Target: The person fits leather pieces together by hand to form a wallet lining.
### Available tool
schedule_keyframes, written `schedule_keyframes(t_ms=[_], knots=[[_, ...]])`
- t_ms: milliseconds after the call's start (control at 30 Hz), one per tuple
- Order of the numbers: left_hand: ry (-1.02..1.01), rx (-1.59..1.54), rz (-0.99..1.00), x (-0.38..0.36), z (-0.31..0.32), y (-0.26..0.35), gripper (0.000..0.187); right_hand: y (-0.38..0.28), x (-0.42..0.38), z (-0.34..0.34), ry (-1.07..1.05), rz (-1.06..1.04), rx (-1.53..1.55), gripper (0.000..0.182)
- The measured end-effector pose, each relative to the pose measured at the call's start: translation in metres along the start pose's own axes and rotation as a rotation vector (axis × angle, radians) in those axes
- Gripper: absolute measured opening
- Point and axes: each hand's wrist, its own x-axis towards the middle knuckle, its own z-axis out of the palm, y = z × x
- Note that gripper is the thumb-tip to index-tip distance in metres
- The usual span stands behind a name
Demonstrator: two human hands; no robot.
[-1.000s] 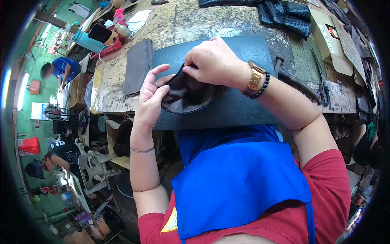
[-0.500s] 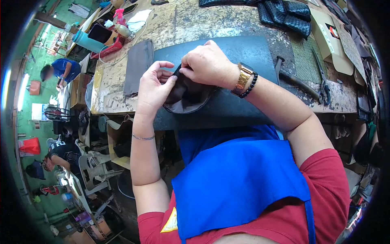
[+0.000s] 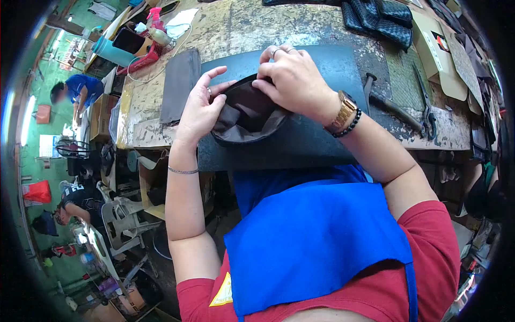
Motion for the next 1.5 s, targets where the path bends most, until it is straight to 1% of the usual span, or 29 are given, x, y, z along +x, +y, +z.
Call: schedule_keyframes(t_ms=[67, 133, 167, 267, 367, 633, 867, 933, 1133, 1233, 1333, 1433, 1500], knots=[[-0.033, -0.053, -0.009, -0.001, 0.003, 0.004, 0.056, 0.012, 0.003, 0.005, 0.013, 0.022, 0.069, 0.018], [-0.071, -0.106, -0.031, -0.003, 0.005, 0.008, 0.057, 0.014, 0.007, 0.003, -0.06, 0.078, 0.136, 0.018], [-0.067, -0.113, -0.032, -0.003, 0.005, 0.008, 0.058, 0.014, 0.009, 0.002, -0.097, 0.104, 0.17, 0.018], [-0.052, -0.146, -0.038, -0.004, 0.006, 0.007, 0.059, 0.02, 0.01, 0.005, -0.08, 0.1, 0.233, 0.018], [-0.041, -0.181, -0.047, -0.006, 0.007, 0.006, 0.059, 0.022, 0.009, 0.004, -0.119, 0.13, 0.289, 0.018], [-0.07, -0.155, -0.014, -0.006, 0.011, 0.003, 0.059, 0.024, 0.012, 0.0, -0.159, 0.167, 0.273, 0.019], [-0.05, -0.153, -0.03, -0.008, 0.015, 0.007, 0.059, 0.022, 0.013, -0.001, -0.185, 0.191, 0.261, 0.02], [-0.053, -0.143, -0.024, -0.008, 0.015, 0.006, 0.058, 0.022, 0.013, -0.001, -0.169, 0.163, 0.25, 0.02], [-0.025, -0.063, -0.032, -0.001, 0.013, 0.007, 0.053, 0.023, 0.012, 0.001, -0.15, 0.155, 0.246, 0.02], [0.02, 0.072, -0.001, 0.004, 0.018, 0.013, 0.053, 0.023, 0.011, 0.002, -0.147, 0.149, 0.242, 0.02], [0.048, 0.224, -0.011, 0.011, 0.021, 0.018, 0.048, 0.022, 0.011, 0.0, -0.151, 0.145, 0.238, 0.02], [-0.004, 0.365, 0.075, 0.015, 0.022, 0.021, 0.043, 0.021, 0.009, -0.004, -0.154, 0.141, 0.232, 0.02], [-0.018, 0.4, 0.114, 0.02, 0.023, 0.017, 0.043, 0.019, 0.007, -0.005, -0.148, 0.139, 0.228, 0.02]])
